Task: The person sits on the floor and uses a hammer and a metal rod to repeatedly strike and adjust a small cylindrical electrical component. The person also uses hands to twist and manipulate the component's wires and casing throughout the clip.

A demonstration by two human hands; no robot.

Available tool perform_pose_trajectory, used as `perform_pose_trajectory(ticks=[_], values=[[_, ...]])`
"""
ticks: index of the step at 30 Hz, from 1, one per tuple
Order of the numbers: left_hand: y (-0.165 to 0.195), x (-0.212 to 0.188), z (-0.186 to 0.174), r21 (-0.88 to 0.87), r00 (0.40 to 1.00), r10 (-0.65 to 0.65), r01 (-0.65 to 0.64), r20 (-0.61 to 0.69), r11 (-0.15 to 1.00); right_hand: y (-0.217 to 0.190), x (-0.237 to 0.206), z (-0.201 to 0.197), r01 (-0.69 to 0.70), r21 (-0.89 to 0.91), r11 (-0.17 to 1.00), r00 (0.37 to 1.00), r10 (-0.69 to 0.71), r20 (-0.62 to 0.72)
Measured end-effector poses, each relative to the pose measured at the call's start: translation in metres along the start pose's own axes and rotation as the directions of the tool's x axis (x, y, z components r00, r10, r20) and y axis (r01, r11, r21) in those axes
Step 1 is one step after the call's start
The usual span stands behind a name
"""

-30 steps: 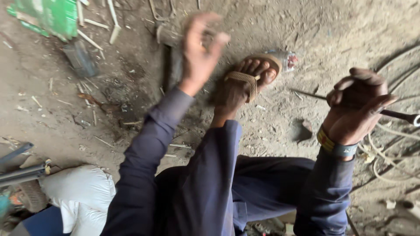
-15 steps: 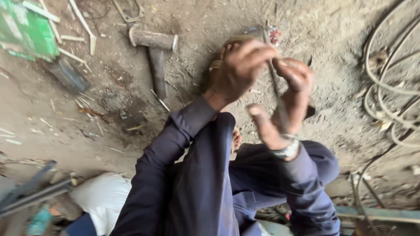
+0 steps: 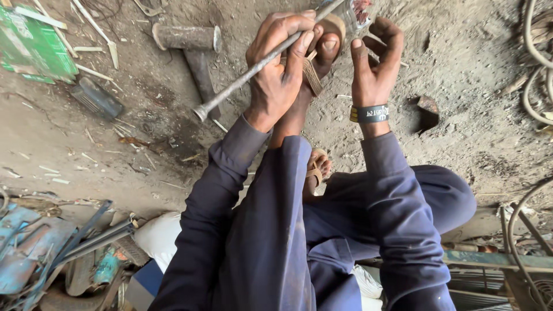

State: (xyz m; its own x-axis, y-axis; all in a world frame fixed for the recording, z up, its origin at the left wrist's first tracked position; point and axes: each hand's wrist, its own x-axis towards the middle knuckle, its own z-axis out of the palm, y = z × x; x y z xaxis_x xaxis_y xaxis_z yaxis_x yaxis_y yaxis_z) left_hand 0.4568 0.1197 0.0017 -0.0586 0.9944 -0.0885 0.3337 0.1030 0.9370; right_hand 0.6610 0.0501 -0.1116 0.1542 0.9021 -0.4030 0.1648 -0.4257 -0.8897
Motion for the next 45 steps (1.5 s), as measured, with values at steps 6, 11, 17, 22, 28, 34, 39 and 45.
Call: perform_pose_trajectory(ticks=[6,11,17,22,28,34,39,45], values=[[-0.003,-0.002,-0.006,-0.036,0.999,-0.038,0.039,0.009,0.999,0.0,0.006,0.005,-0.013,0.139,0.99,0.999,0.008,0.042],[-0.009,-0.007,-0.005,-0.177,0.998,-0.057,0.06,0.019,0.982,0.001,0.011,0.001,-0.008,0.163,0.987,0.997,-0.005,0.075],[-0.017,-0.011,-0.001,-0.212,0.994,-0.112,0.109,-0.002,0.971,0.0,0.008,0.003,-0.038,0.188,0.981,0.997,0.024,0.077],[-0.018,-0.012,0.0,-0.168,0.993,-0.118,0.112,-0.024,0.979,0.0,0.008,0.004,0.01,0.237,0.972,0.996,-0.031,0.085],[-0.019,-0.011,0.0,-0.209,0.99,-0.14,0.131,-0.029,0.969,0.002,0.009,0.005,-0.033,0.203,0.979,0.998,0.02,0.064],[-0.024,-0.01,-0.005,-0.145,0.99,-0.138,0.132,-0.032,0.981,0.004,0.011,0.008,-0.018,0.225,0.974,0.997,0.001,0.077],[-0.025,-0.009,-0.001,-0.248,0.987,-0.161,0.154,-0.005,0.956,0.007,0.012,0.008,-0.047,0.231,0.972,0.996,0.027,0.09],[-0.026,-0.008,-0.003,-0.161,0.997,-0.078,0.073,-0.025,0.984,0.007,0.013,0.007,-0.045,0.234,0.971,0.995,0.022,0.098]])
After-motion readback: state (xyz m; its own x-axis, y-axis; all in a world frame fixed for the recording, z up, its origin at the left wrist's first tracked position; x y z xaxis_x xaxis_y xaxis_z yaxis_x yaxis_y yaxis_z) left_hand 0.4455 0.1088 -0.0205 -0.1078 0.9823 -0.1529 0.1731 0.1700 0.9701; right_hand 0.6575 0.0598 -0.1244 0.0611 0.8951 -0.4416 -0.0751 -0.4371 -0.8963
